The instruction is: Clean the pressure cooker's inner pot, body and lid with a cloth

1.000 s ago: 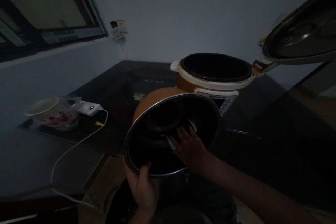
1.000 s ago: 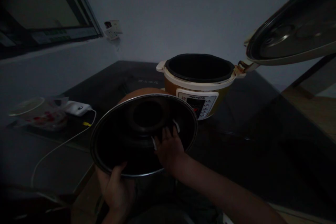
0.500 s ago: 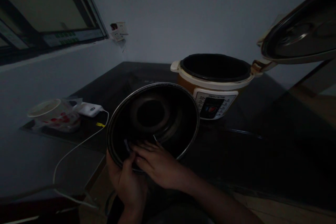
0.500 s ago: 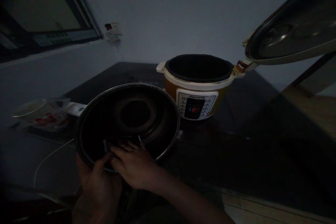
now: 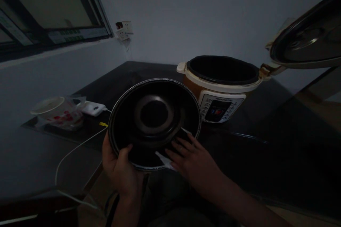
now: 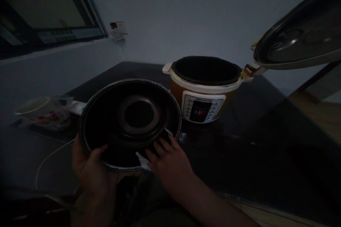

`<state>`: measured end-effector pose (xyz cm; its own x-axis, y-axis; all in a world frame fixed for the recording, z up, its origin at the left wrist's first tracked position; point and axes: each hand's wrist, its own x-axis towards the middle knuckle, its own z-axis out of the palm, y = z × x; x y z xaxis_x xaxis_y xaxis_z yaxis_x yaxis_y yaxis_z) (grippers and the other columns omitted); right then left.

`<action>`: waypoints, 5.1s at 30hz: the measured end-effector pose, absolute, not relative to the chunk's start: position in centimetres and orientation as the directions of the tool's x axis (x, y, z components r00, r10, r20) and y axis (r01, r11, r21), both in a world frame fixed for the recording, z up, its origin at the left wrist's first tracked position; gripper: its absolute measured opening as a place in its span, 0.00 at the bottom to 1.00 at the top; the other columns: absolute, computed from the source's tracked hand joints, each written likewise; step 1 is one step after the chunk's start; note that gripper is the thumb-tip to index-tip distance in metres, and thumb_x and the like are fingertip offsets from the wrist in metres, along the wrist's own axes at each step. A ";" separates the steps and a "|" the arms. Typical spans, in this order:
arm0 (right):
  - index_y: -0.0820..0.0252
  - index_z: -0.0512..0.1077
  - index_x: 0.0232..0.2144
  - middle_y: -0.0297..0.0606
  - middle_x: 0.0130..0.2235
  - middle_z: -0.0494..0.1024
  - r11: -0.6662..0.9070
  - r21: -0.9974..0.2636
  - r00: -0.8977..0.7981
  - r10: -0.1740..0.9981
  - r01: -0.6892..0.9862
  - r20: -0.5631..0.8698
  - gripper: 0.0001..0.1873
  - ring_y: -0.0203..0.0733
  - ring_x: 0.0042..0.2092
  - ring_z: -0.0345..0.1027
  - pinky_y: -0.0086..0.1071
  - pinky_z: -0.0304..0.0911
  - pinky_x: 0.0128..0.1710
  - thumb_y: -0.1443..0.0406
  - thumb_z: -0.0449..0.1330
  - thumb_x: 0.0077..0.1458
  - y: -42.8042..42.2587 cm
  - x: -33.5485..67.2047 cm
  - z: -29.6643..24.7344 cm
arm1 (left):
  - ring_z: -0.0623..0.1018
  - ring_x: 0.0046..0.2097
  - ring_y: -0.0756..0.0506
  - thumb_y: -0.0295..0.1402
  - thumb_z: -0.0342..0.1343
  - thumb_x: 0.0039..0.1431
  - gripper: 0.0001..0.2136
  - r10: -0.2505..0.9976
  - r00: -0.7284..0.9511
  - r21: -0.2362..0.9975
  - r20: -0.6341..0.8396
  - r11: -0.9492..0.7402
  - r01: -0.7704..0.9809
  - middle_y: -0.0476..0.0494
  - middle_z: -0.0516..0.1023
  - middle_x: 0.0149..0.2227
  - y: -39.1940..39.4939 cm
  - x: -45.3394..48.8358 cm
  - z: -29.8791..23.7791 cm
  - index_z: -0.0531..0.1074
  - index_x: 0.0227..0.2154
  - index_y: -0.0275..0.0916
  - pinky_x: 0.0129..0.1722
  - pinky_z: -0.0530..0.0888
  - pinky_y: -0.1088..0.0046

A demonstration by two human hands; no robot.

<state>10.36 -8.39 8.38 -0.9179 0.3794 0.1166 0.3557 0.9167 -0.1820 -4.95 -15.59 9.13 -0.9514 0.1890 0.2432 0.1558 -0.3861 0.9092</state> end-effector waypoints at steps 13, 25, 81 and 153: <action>0.52 0.67 0.56 0.36 0.56 0.72 0.778 -0.517 -0.862 0.489 0.358 0.138 0.19 0.45 0.57 0.63 0.46 0.57 0.60 0.59 0.49 0.66 -11.6 6.6 8.1 | 0.73 0.55 0.46 0.20 0.55 0.47 0.27 0.197 -0.944 0.912 0.264 -0.371 0.177 0.54 0.74 0.54 -15.3 -4.6 8.9 0.72 0.51 0.50 0.57 0.68 0.69; 0.51 0.60 0.62 0.35 0.61 0.65 0.803 -0.551 -0.906 0.381 0.227 0.183 0.24 0.40 0.61 0.59 0.39 0.56 0.60 0.56 0.47 0.66 -11.2 6.6 7.4 | 0.72 0.56 0.44 0.20 0.56 0.47 0.27 0.216 -0.949 0.903 0.229 -0.410 0.124 0.51 0.74 0.54 -15.4 -4.4 9.1 0.73 0.51 0.48 0.59 0.65 0.65; 0.81 0.68 0.53 0.60 0.57 0.66 0.801 0.361 -0.868 0.494 0.477 0.052 0.23 0.57 0.63 0.54 0.49 0.38 0.67 0.73 0.48 0.59 -0.6 6.8 12.1 | 0.73 0.56 0.42 0.21 0.57 0.47 0.26 0.355 -0.891 0.939 0.284 -0.293 0.182 0.51 0.77 0.52 -15.6 -4.7 11.2 0.75 0.49 0.48 0.58 0.69 0.63; 0.53 0.66 0.57 0.37 0.56 0.71 0.757 -0.527 -0.882 0.470 0.385 0.031 0.21 0.47 0.56 0.65 0.44 0.61 0.56 0.56 0.48 0.66 -12.1 7.6 9.1 | 0.71 0.58 0.42 0.25 0.54 0.52 0.23 0.402 -0.845 0.936 0.353 -0.153 0.318 0.53 0.75 0.54 -16.0 -4.1 12.0 0.73 0.51 0.49 0.58 0.67 0.63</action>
<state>7.59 -12.09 9.14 -0.8821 0.4701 0.0307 0.3853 0.7574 -0.5272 -4.05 -15.95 12.02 -0.8449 0.4018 0.3530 0.3184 -0.1525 0.9356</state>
